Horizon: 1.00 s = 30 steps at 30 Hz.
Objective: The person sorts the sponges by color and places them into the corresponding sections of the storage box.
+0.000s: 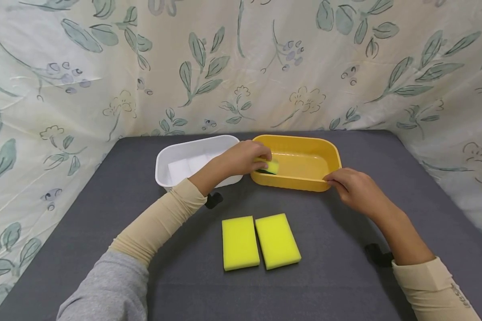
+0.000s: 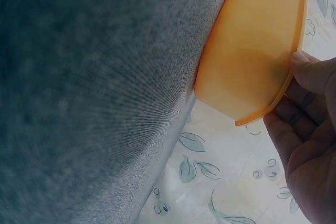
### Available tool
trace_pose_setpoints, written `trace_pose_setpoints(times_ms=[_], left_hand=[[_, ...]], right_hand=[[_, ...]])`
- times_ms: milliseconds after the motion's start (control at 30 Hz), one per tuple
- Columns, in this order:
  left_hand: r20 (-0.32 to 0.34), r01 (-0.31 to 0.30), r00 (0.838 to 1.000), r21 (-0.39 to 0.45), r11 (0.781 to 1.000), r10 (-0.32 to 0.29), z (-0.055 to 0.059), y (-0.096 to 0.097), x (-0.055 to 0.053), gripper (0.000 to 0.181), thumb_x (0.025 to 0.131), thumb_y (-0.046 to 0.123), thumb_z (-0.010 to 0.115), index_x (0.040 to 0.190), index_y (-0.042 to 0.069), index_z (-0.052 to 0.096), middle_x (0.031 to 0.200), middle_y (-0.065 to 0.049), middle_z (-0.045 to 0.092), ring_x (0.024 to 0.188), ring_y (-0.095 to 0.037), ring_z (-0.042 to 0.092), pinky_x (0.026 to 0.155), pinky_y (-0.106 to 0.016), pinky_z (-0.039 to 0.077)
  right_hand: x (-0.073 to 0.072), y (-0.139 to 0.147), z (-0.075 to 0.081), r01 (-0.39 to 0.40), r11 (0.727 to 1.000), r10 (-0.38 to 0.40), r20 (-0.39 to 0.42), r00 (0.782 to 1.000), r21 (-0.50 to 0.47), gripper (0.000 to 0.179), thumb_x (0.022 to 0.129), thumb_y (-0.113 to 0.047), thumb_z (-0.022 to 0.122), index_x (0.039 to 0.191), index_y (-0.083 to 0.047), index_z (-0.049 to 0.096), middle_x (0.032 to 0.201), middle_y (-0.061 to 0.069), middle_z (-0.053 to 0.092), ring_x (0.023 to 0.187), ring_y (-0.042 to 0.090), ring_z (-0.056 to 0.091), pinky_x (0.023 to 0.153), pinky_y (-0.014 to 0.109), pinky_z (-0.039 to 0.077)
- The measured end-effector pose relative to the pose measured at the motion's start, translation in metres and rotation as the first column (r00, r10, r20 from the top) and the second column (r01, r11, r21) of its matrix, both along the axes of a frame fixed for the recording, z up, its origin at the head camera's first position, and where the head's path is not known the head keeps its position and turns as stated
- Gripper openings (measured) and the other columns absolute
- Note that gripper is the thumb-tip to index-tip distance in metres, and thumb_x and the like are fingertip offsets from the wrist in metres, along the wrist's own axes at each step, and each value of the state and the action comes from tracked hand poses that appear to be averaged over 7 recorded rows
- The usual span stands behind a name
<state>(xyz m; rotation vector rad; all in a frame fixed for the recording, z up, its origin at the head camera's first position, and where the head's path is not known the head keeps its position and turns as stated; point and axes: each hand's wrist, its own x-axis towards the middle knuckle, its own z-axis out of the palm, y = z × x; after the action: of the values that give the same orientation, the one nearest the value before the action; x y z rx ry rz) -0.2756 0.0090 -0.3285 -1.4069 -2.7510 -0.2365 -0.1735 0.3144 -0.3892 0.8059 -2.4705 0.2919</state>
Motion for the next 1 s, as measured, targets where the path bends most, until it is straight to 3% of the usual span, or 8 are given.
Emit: trace_pose_setpoints(times_ms=[367, 500, 667, 833, 1000], left_hand=[[0.000, -0.013, 1.000, -0.038, 0.999, 0.013, -0.009, 0.005, -0.006, 0.014, 0.099, 0.018, 0.065, 0.110, 0.011, 0.071, 0.104, 0.001, 0.066, 0.091, -0.016, 0.055, 0.083, -0.027, 0.046], [-0.008, -0.018, 1.000, -0.055, 0.998, 0.018, -0.016, 0.003, -0.006, 0.015, 0.101, 0.019, 0.061, 0.109, 0.014, 0.072, 0.102, 0.002, 0.067, 0.088, -0.016, 0.056, 0.077, -0.026, 0.047], [-0.020, -0.006, 1.000, -0.004, 1.000, 0.006, -0.018, 0.000, -0.002, 0.020, 0.102, 0.024, 0.060, 0.114, 0.015, 0.072, 0.103, 0.002, 0.067, 0.089, -0.015, 0.056, 0.078, -0.027, 0.046], [0.016, -0.028, 1.000, 0.065, 0.997, 0.027, -0.016, -0.005, 0.010, 0.030, 0.102, 0.028, 0.061, 0.125, 0.013, 0.069, 0.119, 0.001, 0.067, 0.099, -0.014, 0.057, 0.088, -0.028, 0.047], [0.058, -0.056, 0.997, 0.069, 0.996, 0.052, -0.008, -0.016, 0.037, 0.032, 0.101, 0.031, 0.061, 0.128, 0.014, 0.068, 0.114, 0.001, 0.068, 0.094, -0.014, 0.058, 0.081, -0.027, 0.048]], right_hand=[[0.001, 0.000, -0.002, 0.002, 1.000, -0.002, 0.000, 1.000, -0.008, 0.030, 0.074, 0.012, 0.081, 0.101, 0.000, 0.074, 0.094, 0.011, 0.073, 0.080, 0.026, 0.067, 0.068, 0.050, 0.055], [0.001, 0.001, -0.004, -0.010, 1.000, 0.010, -0.006, 1.000, -0.007, 0.030, 0.074, 0.012, 0.081, 0.101, 0.000, 0.074, 0.094, 0.011, 0.073, 0.079, 0.026, 0.067, 0.068, 0.049, 0.055], [0.001, 0.002, -0.003, -0.029, 0.999, 0.029, -0.023, 0.999, -0.014, 0.032, 0.072, 0.013, 0.081, 0.100, 0.001, 0.074, 0.093, 0.011, 0.073, 0.079, 0.026, 0.067, 0.067, 0.049, 0.055], [0.000, 0.001, -0.002, -0.035, 0.999, 0.035, -0.013, 0.999, -0.015, 0.031, 0.073, 0.013, 0.081, 0.100, 0.000, 0.074, 0.093, 0.010, 0.073, 0.079, 0.025, 0.067, 0.068, 0.048, 0.056], [-0.001, 0.001, 0.000, -0.039, 0.999, 0.039, -0.023, 0.999, -0.005, 0.030, 0.072, 0.014, 0.081, 0.099, 0.001, 0.074, 0.092, 0.012, 0.073, 0.078, 0.027, 0.068, 0.067, 0.049, 0.056]])
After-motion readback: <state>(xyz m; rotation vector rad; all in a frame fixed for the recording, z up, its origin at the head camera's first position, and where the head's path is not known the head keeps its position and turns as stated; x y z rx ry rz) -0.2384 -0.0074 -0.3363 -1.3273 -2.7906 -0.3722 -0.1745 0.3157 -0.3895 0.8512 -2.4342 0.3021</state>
